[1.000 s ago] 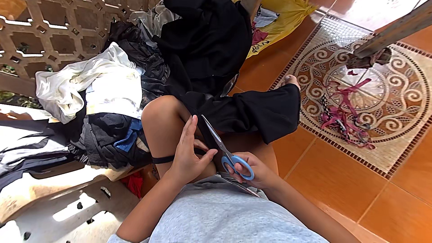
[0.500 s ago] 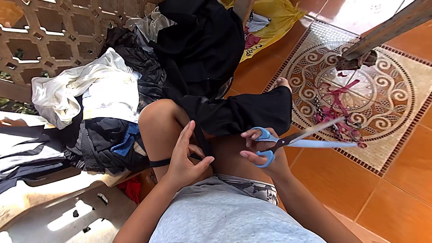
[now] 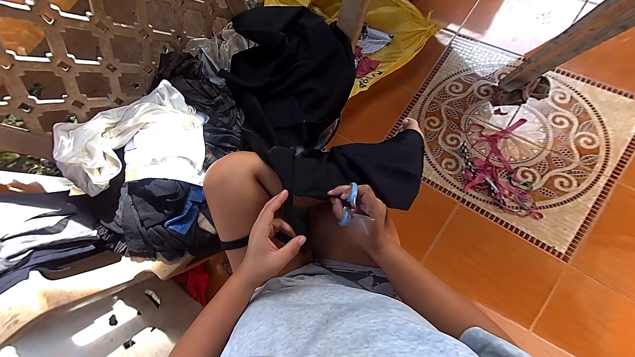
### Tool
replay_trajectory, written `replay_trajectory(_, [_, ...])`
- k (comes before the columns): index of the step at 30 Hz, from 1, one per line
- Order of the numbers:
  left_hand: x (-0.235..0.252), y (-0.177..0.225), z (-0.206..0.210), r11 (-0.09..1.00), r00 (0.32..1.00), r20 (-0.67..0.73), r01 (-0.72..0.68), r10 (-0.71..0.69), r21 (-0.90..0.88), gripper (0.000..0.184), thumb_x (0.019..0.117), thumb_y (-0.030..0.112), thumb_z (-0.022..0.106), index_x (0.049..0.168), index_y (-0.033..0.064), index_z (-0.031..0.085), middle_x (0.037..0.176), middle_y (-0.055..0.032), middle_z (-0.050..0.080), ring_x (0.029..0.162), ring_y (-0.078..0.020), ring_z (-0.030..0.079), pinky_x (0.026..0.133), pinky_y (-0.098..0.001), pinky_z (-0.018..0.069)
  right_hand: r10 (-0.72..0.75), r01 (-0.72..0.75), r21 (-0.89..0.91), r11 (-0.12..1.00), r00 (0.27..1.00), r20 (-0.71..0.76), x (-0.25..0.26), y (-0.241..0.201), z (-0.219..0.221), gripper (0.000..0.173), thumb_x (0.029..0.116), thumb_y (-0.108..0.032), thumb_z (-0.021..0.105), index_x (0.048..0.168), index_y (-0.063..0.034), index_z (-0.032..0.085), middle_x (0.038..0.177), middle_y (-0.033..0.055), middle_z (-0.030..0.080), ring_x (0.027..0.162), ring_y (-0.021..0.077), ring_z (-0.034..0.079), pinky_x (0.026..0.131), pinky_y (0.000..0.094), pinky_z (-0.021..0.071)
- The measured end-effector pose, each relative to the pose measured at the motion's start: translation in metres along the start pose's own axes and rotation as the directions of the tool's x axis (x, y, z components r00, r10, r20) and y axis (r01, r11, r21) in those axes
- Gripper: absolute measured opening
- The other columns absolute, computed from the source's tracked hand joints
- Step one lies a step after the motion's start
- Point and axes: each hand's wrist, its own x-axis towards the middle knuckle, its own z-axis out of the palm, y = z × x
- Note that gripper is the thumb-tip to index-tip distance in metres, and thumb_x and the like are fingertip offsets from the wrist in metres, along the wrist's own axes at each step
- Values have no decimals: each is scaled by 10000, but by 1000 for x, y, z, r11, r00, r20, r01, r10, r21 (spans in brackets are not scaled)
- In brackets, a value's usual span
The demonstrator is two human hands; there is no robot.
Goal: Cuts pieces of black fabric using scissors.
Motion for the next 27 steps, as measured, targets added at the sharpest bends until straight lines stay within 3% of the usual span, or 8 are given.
replay_trajectory(2, [2, -1, 0, 996, 997, -76, 40, -35, 74, 561, 902, 46, 670, 1356, -208, 462, 1379, -204, 568, 962, -9, 660, 849, -192, 562, 21, -20, 83, 996, 1000, -4, -2, 0, -8, 167, 880, -17, 649, 991, -10, 524, 963, 49, 722, 915, -36, 659, 825, 97, 513])
replay_trajectory(4, [6, 1, 2, 986, 990, -110, 101, -87, 131, 436, 930, 63, 639, 1296, -161, 566, 1300, -186, 628, 1089, -90, 660, 925, -240, 558, 19, -17, 134, 991, 1000, -11, -4, 0, -15, 186, 883, -34, 657, 1004, -56, 518, 971, -2, 718, 926, -56, 652, 819, 94, 515])
replay_trajectory(7, [16, 5, 8, 979, 976, -154, 171, -153, 110, 447, 946, 74, 636, 1318, -157, 545, 1329, -233, 605, 1194, -176, 649, 987, -298, 561, 33, -36, 184, 982, 999, 18, -8, -4, -26, 207, 892, -45, 667, 1024, -113, 523, 1011, -64, 712, 942, -68, 647, 816, 94, 524])
replay_trajectory(13, [42, 15, 17, 964, 939, -254, 257, -233, 66, 721, 893, 90, 746, 1473, -102, 363, 1257, -186, 625, 931, -102, 731, 801, -231, 620, -6, 2, 148, 989, 1000, 27, -16, -6, -39, 200, 909, -94, 669, 1044, -136, 528, 1016, -81, 718, 960, -76, 652, 829, 84, 517])
replay_trajectory(18, [53, 13, 23, 919, 941, -255, 289, -221, 270, 761, 879, 105, 767, 1492, -82, 357, 1176, -194, 678, 782, -69, 724, 686, -193, 599, -101, 97, 60, 993, 994, 52, -21, -6, -43, 180, 930, -104, 639, 1059, -114, 514, 978, -31, 704, 932, -55, 649, 824, 82, 501])
replay_trajectory(21, [60, 13, 24, 862, 943, -245, 311, -227, 401, 762, 879, 159, 787, 1491, -64, 392, 1107, -192, 677, 774, -113, 727, 681, -236, 609, -168, 169, 0, 986, 982, 90, -23, -4, -45, 147, 939, -95, 621, 1056, -91, 533, 930, 27, 681, 895, 7, 647, 810, 98, 497])
replay_trajectory(23, [64, 12, 23, 836, 948, -244, 297, -203, 461, 668, 893, 89, 740, 1478, -46, 447, 1057, -203, 676, 754, -156, 713, 676, -278, 604, -181, 183, -7, 983, 978, 102, -23, -3, -45, 146, 940, -97, 617, 1060, -93, 535, 928, 31, 675, 893, 10, 645, 810, 97, 495])
replay_trajectory(27, [65, 12, 18, 902, 929, -238, 342, -282, 264, 443, 916, -18, 665, 1354, 10, 607, 1081, -128, 706, 700, -35, 658, 666, -191, 565, -122, 120, 51, 991, 991, 44, -21, -5, -47, 187, 927, -86, 638, 1064, -108, 512, 970, -18, 696, 940, -39, 650, 833, 86, 500])
